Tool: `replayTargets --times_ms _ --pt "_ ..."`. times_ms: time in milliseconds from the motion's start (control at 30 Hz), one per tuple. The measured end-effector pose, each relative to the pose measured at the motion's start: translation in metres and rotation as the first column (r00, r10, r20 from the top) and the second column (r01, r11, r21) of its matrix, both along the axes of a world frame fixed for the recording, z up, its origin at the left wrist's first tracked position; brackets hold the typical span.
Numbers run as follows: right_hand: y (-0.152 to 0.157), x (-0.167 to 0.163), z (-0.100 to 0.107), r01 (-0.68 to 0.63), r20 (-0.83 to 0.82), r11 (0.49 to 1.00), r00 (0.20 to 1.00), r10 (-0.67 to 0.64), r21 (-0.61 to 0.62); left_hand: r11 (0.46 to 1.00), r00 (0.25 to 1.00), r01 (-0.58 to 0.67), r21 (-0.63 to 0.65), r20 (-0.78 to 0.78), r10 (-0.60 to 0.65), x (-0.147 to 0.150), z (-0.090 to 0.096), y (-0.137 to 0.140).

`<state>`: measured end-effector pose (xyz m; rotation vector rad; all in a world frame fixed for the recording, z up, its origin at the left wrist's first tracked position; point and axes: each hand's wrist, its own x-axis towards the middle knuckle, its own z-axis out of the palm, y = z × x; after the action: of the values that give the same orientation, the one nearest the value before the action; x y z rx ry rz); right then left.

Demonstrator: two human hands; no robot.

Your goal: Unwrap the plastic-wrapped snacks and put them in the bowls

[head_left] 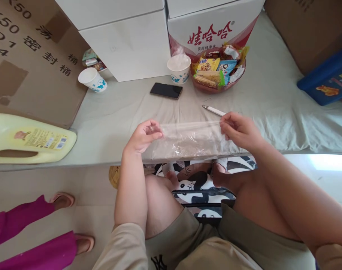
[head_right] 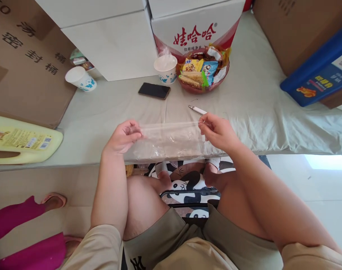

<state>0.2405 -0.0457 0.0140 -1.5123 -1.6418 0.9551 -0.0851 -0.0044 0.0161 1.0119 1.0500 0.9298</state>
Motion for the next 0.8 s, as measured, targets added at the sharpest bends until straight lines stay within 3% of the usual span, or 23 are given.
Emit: replayTargets --times_ms 133,200,267,333,467,533,633,700,733,800 --pt "0.004 0.001 -0.008 0.051 -0.087 0.994 0.994 -0.059 -0.092 0.956 0.954 -0.294 -0.02 0.062 0.294 0.013 -0.01 0.015" --pt "0.004 0.009 -0.011 -0.066 -0.099 0.983 0.994 0.05 -0.172 0.944 0.944 -0.33 -0.024 -0.007 0.33 0.02 -0.015 0.022" --pt "0.002 0.019 -0.013 -0.239 -0.023 0.946 0.97 0.24 -0.219 0.948 0.947 -0.317 -0.01 -0.054 0.316 0.026 -0.018 0.025" --pt "0.0 0.027 -0.012 -0.334 0.093 0.928 0.931 0.352 -0.167 0.964 0.963 -0.264 -0.022 -0.058 0.262 0.031 -0.019 0.025" --pt "-0.002 0.016 -0.005 -0.268 0.105 0.953 0.961 0.255 0.14 0.992 0.994 -0.105 -0.073 -0.022 0.103 0.039 -0.019 0.023" --pt "-0.006 -0.001 -0.003 -0.408 0.083 0.896 0.913 0.4 0.177 0.991 0.996 -0.092 -0.1 -0.031 0.09 0.042 -0.02 0.024" --pt "-0.017 -0.024 -0.005 -0.699 0.131 0.715 0.711 0.691 0.021 0.978 0.986 -0.163 -0.133 -0.042 0.158 0.042 -0.023 0.029" --pt "-0.024 -0.029 -0.006 -0.754 0.135 0.654 0.644 0.753 -0.054 0.972 0.981 -0.192 -0.137 -0.032 0.189 0.039 -0.025 0.032" --pt "-0.025 -0.028 -0.005 -0.75 0.119 0.66 0.652 0.749 -0.041 0.972 0.982 -0.19 -0.139 -0.025 0.188 0.039 -0.025 0.032" --pt "-0.022 -0.023 -0.004 -0.654 0.07 0.754 0.756 0.651 0.064 0.976 0.988 -0.156 -0.15 -0.004 0.157 0.041 -0.024 0.03"
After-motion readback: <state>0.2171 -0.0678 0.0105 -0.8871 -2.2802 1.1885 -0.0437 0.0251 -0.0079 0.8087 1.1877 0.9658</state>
